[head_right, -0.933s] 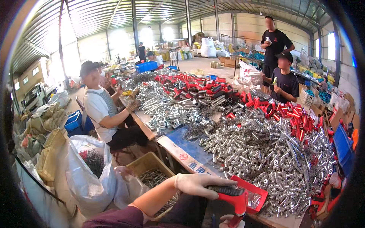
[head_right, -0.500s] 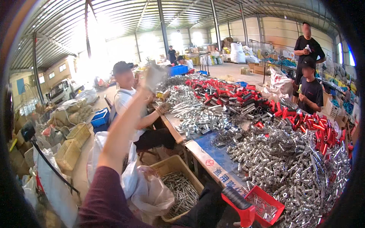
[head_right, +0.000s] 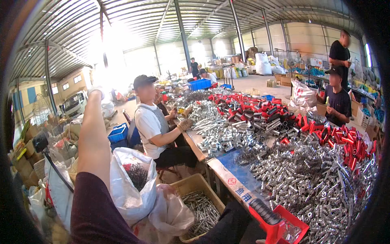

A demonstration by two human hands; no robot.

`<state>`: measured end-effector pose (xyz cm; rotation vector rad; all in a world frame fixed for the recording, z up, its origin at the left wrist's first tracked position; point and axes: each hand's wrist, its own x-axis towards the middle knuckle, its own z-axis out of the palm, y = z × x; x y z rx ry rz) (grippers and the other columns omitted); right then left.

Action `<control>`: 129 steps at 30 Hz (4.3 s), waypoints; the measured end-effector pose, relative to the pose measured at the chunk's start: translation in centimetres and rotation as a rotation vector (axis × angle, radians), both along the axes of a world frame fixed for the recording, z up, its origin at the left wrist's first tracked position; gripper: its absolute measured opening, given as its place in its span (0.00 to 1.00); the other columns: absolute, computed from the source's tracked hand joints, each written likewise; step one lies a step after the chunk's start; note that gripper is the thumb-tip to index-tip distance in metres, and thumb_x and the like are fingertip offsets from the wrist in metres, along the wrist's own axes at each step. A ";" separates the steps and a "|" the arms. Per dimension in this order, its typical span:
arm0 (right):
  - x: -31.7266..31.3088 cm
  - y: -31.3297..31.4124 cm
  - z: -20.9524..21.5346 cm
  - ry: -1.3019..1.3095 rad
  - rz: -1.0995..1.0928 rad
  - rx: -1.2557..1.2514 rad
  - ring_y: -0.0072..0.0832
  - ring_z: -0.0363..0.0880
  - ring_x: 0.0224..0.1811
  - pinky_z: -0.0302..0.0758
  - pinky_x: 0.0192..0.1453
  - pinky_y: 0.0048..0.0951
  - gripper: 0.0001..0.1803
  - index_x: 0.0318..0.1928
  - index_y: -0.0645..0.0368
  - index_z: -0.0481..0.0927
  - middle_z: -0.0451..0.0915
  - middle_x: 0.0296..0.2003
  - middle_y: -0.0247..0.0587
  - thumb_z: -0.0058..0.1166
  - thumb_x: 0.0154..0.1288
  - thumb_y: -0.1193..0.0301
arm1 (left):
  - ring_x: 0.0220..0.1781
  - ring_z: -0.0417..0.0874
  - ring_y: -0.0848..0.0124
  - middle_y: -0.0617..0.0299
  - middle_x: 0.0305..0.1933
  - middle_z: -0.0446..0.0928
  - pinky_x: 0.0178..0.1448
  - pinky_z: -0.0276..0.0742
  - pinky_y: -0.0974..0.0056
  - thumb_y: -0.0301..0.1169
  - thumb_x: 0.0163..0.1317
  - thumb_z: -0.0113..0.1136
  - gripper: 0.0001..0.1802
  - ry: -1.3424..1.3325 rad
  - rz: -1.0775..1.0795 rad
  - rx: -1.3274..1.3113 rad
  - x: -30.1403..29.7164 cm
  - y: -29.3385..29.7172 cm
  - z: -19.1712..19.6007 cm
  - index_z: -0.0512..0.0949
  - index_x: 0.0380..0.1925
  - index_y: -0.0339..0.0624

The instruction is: Manually assembling small silver rods and brackets into red handles at a factory workbench.

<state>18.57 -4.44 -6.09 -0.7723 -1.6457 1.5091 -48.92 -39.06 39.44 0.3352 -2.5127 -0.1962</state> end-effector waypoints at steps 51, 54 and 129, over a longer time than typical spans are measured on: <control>-0.3 -2.8 0.5 -0.290 -0.269 0.380 0.16 0.71 0.18 0.69 0.24 0.23 0.12 0.45 0.61 0.82 0.78 0.23 0.31 0.65 0.61 0.74 | 0.29 0.82 0.47 0.51 0.23 0.78 0.33 0.77 0.49 0.46 0.66 0.58 0.19 -0.276 -2.237 0.107 49.1 34.2 -34.1 0.72 0.30 0.41; -1.0 -2.2 0.4 -0.361 -0.493 0.545 0.20 0.71 0.17 0.69 0.23 0.25 0.08 0.39 0.62 0.80 0.77 0.22 0.33 0.64 0.62 0.73 | 0.26 0.84 0.50 0.50 0.22 0.80 0.30 0.79 0.49 0.46 0.64 0.58 0.19 -0.270 -2.178 -0.075 50.3 35.9 -33.8 0.73 0.29 0.41; -2.8 -0.8 -7.7 0.090 0.465 -0.461 0.27 0.81 0.38 0.78 0.42 0.28 0.07 0.39 0.62 0.82 0.83 0.41 0.42 0.62 0.59 0.77 | 0.27 0.81 0.75 0.61 0.31 0.83 0.29 0.78 0.68 0.40 0.63 0.66 0.28 -1.804 -2.244 1.280 48.4 35.2 -36.5 0.77 0.59 0.33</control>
